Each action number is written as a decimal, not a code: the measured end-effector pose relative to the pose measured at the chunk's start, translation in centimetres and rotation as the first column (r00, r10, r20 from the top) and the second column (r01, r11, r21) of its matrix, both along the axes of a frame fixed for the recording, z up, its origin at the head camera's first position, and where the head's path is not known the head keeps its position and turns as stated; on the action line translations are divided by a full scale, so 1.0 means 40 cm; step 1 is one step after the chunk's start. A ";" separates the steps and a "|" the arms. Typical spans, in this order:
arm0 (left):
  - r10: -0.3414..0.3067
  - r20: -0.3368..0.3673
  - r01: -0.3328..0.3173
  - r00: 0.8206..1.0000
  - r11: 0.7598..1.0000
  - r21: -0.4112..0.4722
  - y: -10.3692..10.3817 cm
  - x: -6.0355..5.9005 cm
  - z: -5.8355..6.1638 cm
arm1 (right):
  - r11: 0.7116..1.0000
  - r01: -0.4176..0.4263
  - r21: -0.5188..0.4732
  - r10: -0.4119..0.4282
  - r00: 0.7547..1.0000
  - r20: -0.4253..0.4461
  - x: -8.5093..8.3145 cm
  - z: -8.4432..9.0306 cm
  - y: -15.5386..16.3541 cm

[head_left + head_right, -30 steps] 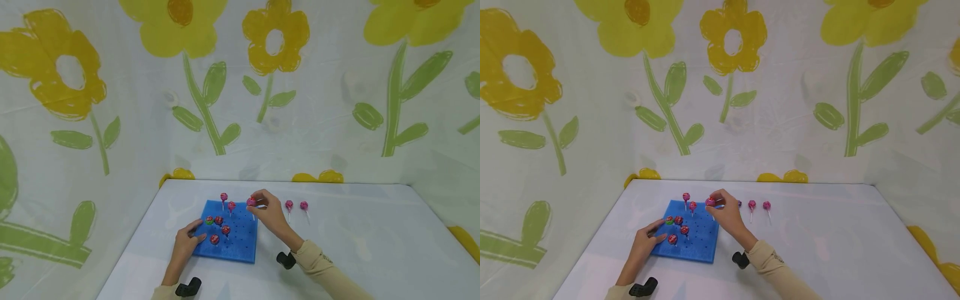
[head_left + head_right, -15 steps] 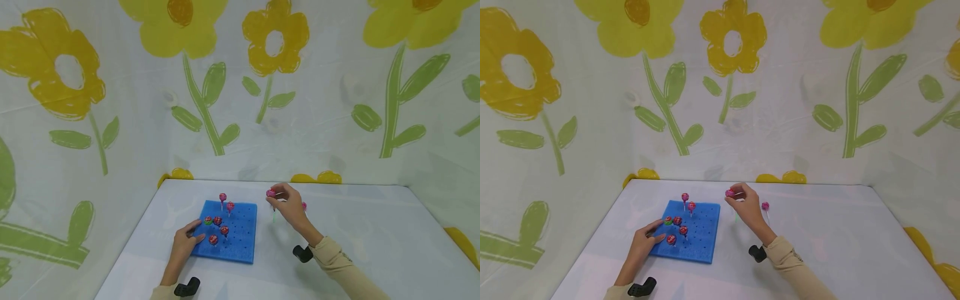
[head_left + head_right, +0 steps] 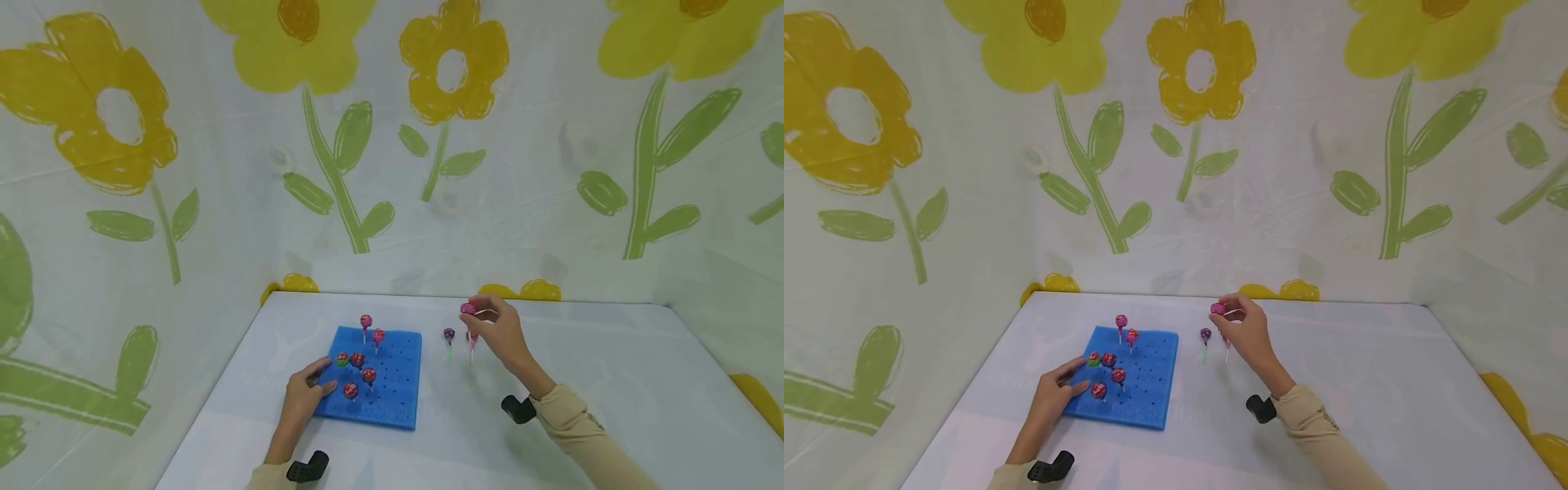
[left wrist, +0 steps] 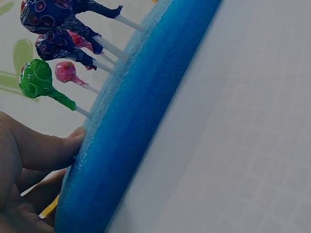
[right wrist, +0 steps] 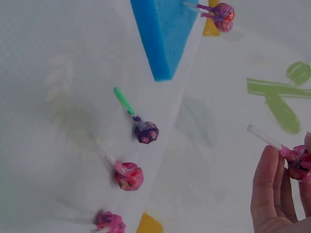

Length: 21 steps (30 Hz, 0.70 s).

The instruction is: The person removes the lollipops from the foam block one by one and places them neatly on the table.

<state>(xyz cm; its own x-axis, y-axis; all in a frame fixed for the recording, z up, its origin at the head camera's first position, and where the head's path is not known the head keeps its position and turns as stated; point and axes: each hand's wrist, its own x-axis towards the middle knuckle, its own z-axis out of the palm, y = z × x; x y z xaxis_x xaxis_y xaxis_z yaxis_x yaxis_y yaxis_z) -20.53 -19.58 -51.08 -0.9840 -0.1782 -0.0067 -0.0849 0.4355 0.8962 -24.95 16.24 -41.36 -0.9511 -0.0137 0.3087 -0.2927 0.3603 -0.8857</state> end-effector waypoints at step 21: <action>0.005 -0.020 -0.004 1.000 1.000 0.011 0.001 0.000 -0.007 | 0.999 0.049 0.011 -0.050 0.997 0.063 0.010 -0.014 0.119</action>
